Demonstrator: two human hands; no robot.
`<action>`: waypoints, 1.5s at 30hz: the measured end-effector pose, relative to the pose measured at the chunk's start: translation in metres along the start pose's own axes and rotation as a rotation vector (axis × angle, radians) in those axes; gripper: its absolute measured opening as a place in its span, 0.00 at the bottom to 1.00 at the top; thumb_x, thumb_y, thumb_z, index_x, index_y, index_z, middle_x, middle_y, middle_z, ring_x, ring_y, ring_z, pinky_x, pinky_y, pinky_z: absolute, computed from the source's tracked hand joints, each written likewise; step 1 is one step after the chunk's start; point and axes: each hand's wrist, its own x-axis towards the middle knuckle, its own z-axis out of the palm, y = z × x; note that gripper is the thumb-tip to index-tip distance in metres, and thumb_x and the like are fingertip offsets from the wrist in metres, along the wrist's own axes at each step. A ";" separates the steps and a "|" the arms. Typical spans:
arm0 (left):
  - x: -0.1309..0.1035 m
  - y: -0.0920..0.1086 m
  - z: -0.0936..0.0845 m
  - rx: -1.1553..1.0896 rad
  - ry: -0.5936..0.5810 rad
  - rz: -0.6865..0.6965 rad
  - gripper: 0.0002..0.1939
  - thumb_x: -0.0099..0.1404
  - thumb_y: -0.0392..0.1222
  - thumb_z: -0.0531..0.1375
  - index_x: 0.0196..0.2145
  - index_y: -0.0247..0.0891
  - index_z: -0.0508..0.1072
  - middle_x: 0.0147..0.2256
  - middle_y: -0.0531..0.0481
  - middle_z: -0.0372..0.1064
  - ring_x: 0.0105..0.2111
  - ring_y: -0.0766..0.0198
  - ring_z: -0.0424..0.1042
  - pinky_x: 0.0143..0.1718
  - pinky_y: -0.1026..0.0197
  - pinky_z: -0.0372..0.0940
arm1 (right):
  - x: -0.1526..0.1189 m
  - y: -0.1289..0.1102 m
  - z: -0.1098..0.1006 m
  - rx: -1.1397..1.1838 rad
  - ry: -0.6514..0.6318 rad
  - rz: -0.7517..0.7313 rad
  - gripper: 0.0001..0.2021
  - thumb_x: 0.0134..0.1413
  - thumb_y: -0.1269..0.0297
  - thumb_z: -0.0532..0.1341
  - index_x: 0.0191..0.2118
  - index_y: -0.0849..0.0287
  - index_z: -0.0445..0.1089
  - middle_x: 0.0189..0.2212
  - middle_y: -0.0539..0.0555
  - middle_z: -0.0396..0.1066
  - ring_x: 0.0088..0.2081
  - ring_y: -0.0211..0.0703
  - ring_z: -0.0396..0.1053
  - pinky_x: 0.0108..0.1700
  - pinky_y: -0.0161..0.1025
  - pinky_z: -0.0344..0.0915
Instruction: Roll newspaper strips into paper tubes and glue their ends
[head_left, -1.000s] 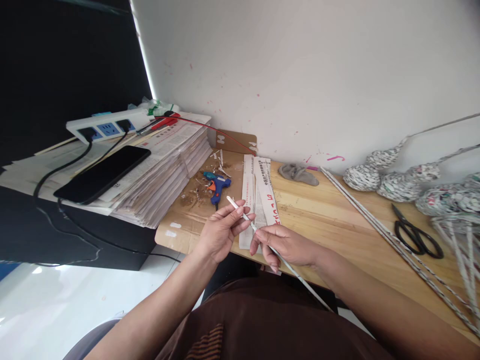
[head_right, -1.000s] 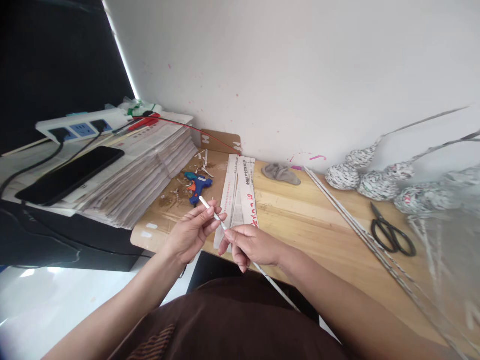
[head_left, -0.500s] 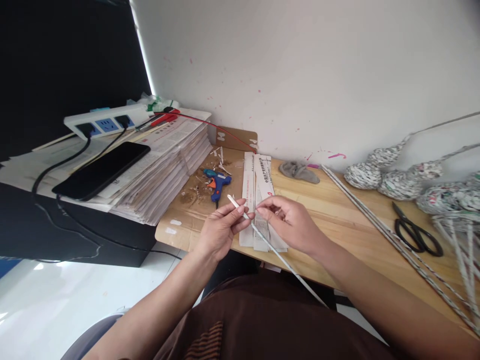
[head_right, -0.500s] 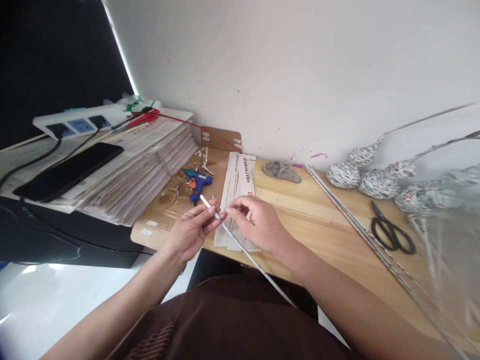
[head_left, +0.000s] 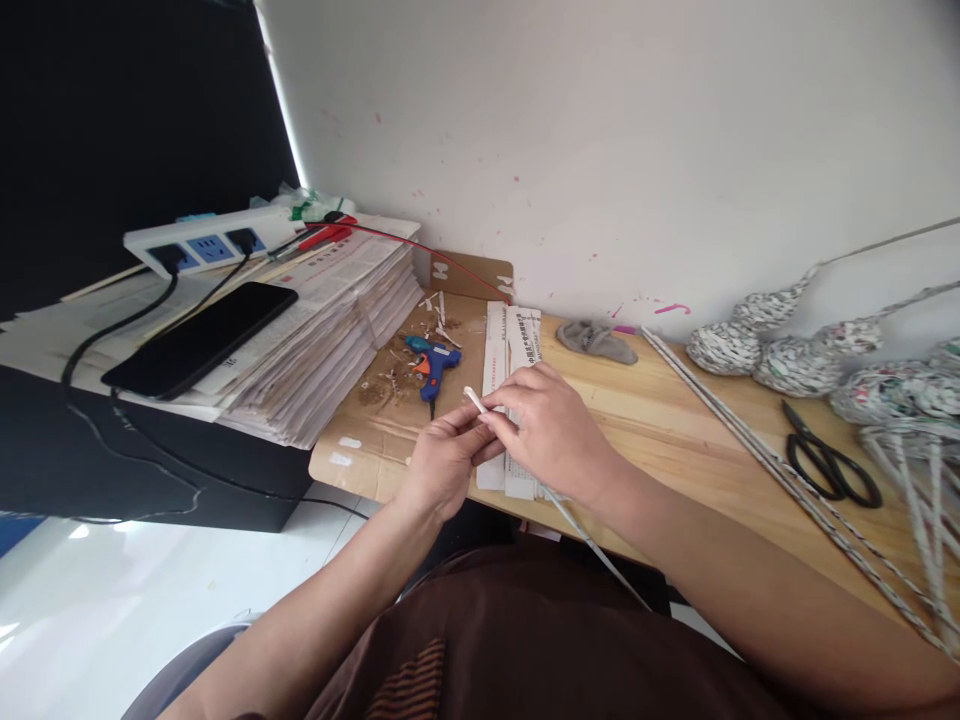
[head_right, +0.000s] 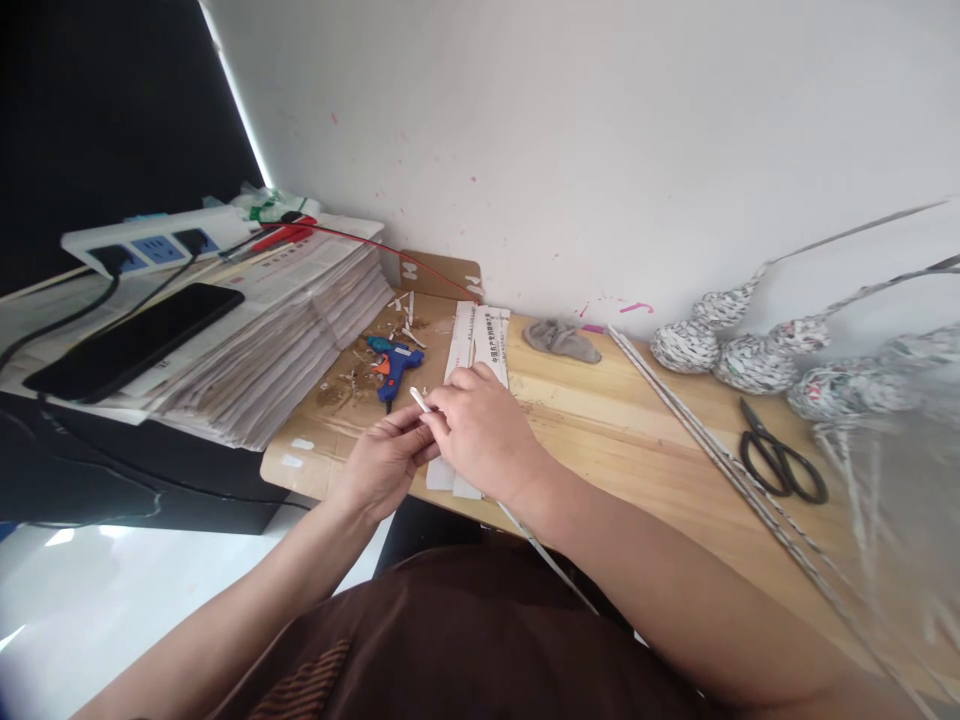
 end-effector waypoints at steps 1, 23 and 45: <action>0.000 -0.001 0.001 0.006 0.002 0.007 0.14 0.51 0.34 0.68 0.38 0.33 0.77 0.31 0.47 0.76 0.30 0.66 0.74 0.37 0.64 0.70 | 0.000 0.000 0.000 -0.004 0.001 0.011 0.08 0.58 0.65 0.59 0.36 0.60 0.75 0.32 0.57 0.70 0.40 0.47 0.62 0.47 0.45 0.60; 0.002 -0.011 0.002 0.062 0.020 0.083 0.21 0.50 0.38 0.68 0.43 0.36 0.77 0.34 0.47 0.77 0.29 0.67 0.73 0.30 0.67 0.68 | 0.001 -0.007 0.008 -0.023 0.005 0.135 0.05 0.53 0.64 0.63 0.33 0.59 0.69 0.31 0.55 0.71 0.37 0.47 0.64 0.40 0.43 0.60; -0.017 0.020 -0.023 -0.109 0.095 0.036 0.06 0.57 0.34 0.64 0.32 0.34 0.70 0.32 0.47 0.75 0.38 0.58 0.77 0.38 0.65 0.72 | 0.038 0.028 0.042 0.726 -0.315 0.623 0.16 0.56 0.53 0.57 0.27 0.62 0.70 0.24 0.54 0.73 0.23 0.36 0.68 0.27 0.33 0.63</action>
